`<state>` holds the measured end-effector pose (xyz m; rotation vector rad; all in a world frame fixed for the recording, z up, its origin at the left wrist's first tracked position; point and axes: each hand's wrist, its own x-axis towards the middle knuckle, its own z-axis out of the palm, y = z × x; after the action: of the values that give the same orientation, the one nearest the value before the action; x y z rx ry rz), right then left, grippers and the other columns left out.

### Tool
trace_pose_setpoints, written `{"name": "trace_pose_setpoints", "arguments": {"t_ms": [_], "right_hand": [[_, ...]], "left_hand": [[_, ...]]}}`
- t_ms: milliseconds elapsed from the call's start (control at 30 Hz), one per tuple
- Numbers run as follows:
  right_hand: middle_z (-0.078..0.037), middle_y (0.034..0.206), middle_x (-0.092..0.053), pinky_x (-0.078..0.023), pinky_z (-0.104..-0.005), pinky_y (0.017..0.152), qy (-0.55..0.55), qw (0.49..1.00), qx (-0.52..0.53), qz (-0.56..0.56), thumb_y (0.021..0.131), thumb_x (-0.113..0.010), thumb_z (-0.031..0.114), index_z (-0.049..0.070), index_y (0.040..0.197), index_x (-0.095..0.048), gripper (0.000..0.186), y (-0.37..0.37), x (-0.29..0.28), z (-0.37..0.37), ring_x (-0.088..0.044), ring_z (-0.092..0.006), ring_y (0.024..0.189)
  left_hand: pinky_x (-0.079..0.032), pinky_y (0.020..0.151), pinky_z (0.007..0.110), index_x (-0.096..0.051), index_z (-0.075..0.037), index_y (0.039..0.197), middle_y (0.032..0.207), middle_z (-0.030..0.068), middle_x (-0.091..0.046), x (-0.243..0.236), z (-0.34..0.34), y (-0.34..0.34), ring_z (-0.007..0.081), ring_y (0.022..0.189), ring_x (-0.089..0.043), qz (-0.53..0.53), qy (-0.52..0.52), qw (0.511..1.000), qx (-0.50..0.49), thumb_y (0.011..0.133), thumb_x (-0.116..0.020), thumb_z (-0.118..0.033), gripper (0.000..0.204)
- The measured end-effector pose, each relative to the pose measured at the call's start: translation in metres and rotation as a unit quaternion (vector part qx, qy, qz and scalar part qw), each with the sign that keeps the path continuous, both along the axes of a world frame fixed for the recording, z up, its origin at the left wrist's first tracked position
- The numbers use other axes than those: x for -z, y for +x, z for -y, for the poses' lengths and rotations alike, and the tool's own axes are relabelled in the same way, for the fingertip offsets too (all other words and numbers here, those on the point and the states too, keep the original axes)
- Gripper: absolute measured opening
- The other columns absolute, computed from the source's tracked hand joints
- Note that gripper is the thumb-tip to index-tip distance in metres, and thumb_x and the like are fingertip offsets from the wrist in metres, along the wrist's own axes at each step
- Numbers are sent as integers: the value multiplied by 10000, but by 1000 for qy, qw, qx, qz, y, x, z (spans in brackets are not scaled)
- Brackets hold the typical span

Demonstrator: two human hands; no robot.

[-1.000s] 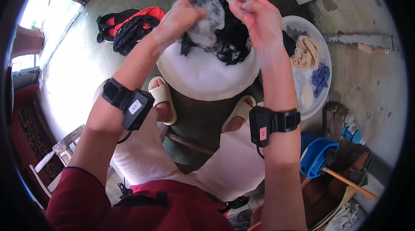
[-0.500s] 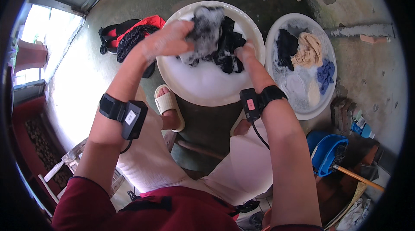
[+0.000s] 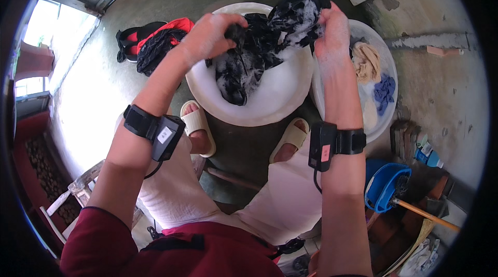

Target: The person hand-washes a dark garment in a white basin filled with soapy water. They repeatedly submerge, agitate, and wring the fabric, then transfer it to a second basin containing other clothes.

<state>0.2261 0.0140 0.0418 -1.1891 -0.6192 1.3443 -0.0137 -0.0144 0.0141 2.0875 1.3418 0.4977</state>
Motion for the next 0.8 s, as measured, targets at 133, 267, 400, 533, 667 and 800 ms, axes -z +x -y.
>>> {"name": "trace_pose_setpoints", "arguments": {"t_ms": [133, 267, 400, 533, 667, 800], "right_hand": [[20, 739, -546, -398, -218, 618, 131, 988, -41, 65, 658, -392, -93, 15, 950, -563, 355, -1, -17, 9, -453, -94, 610], [-26, 894, -612, -419, -223, 666, 137, 980, -93, 112, 658, -381, -109, -6, 1077, -552, 464, -3, -25, 13, -534, -109, 720], [-53, 978, -631, -445, -226, 729, 145, 972, -177, 59, 627, -398, -117, -26, 1106, -535, 507, -8, -34, 16, -592, -125, 847], [-25, 861, -616, -404, -198, 606, 119, 966, -228, 35, 570, -387, -111, -20, 983, -568, 460, -13, -38, 17, -567, -96, 715], [1, 758, -583, -380, -191, 567, 106, 939, -284, 163, 621, -442, -108, 14, 848, -581, 294, -15, -28, 11, -524, -72, 667], [-20, 708, -575, -425, -226, 628, 133, 898, -194, 372, 683, -454, -111, 30, 804, -602, 238, -11, -9, 3, -536, -109, 685]], "left_hand": [[-487, 730, 330, -650, -90, 965, 791, 125, -650, -9, -5, -5, 260, 770, -627, 85, -1, 995, -46, 646, -734, -79, 330], [-489, 708, 312, -671, -61, 877, 783, 111, -656, -11, -10, -10, 212, 721, -627, 159, -48, 977, -136, 679, -742, -149, 228], [-454, 650, 236, -649, -43, 951, 786, 20, -620, -16, -16, -8, 82, 647, -546, 351, -216, 890, -193, 805, -682, -298, 296], [-440, 774, 233, -556, -63, 1166, 965, 32, -604, -22, -13, 6, 87, 835, -548, 395, -215, 882, -138, 842, -637, -379, 461], [-438, 811, 232, -597, -73, 1123, 961, -3, -603, -21, -5, 19, 67, 894, -529, 378, -248, 892, -5, 827, -673, -313, 388], [-466, 705, 201, -660, -37, 950, 808, -25, -624, -15, -3, 26, 49, 744, -558, 341, -280, 897, -5, 822, -679, -291, 284]]}}
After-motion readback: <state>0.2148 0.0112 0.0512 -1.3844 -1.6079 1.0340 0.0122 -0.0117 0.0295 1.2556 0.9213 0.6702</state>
